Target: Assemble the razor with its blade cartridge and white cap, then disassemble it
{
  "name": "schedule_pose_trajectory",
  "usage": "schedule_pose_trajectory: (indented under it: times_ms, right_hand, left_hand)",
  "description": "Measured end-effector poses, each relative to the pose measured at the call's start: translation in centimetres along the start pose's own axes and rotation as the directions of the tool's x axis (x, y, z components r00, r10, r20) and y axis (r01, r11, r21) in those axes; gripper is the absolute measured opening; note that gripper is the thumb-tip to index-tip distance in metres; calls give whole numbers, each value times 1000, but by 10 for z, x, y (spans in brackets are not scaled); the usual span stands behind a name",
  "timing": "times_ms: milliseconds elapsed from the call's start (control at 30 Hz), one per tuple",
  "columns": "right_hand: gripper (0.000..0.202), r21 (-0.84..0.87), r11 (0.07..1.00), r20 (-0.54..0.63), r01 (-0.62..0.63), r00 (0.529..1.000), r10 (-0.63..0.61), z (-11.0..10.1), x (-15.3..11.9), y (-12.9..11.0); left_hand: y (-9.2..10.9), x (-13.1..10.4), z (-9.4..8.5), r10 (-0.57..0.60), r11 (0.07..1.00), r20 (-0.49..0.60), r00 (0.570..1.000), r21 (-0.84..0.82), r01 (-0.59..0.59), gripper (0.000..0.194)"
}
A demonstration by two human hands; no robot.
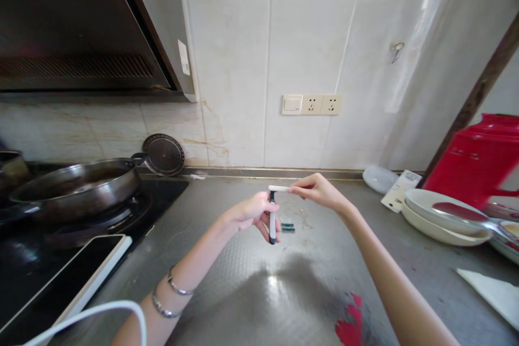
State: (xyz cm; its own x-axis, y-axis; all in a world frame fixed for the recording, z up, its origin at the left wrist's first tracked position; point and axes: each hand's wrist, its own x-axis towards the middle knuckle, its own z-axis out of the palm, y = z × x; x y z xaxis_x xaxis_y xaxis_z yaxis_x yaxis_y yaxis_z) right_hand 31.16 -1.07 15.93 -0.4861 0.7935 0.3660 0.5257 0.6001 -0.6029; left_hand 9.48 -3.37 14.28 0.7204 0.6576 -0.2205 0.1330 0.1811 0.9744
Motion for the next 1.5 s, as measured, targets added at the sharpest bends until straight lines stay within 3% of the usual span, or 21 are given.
schedule_pose_trajectory:
  times_ms: [133, 333, 467, 667, 867, 1067, 1200, 1300, 1367, 1433, 1500]
  right_hand:
    - [47, -39, 999, -103, -12, 995, 8, -2, 0, 2]
    - [48, -28, 1000, -23, 2, 1000, -3, 0, 0, 1]
    - [48, -33, 999, -137, -19, 990, 15, -4, -1, 2]
    - [48, 22, 997, 70, -77, 995, 75, -2, -1, -2]
    - [48, -7, 996, -144, -94, 985, 91, -3, 0, 7]
    - [41, 132, 985, 115, -109, 989, 94, -6, -3, 1]
    - [44, 91, 988, -17, -126, 992, 129, -7, -2, 4]
    - [45, 87, 986, -133, -140, 980, 150, -10, -2, 6]
    - [44, 114, 982, -127, -151, 978, 165, -11, -3, 4]
    - [43, 156, 975, -98, -161, 979, 177, -13, -4, 0]
    - [42, 202, 966, -97, -161, 978, 184, -13, -5, -7]
  left_hand:
    - [0, 0, -1, -7, 1000, -21, 1000, -2, 7, 26]
    - [0, 0, -1, 10, 1000, -4, 1000, -10, -10, 31]
    - [-1, 1, -1, 14, 1000, -6, 1000, -9, -14, 28]
    - [2, 0, -1, 12, 1000, -13, 1000, -7, -12, 27]
    - [2, -2, -2, 18, 1000, -15, 1000, -14, -18, 23]
    - [1, 0, -4, 10, 1000, 29, 1000, -8, -10, 26]
    - [0, -1, -4, 18, 1000, 50, 999, -2, -18, 25]
    - [0, -3, -3, 48, 998, 66, 997, 37, -50, 26]
    - [0, -3, -3, 90, 990, 56, 994, 100, -95, 27]
    - [-1, 0, -4, 166, 971, -9, 986, 178, -162, 26]
    - [-5, 6, -6, 287, 928, -110, 951, 279, -248, 22]
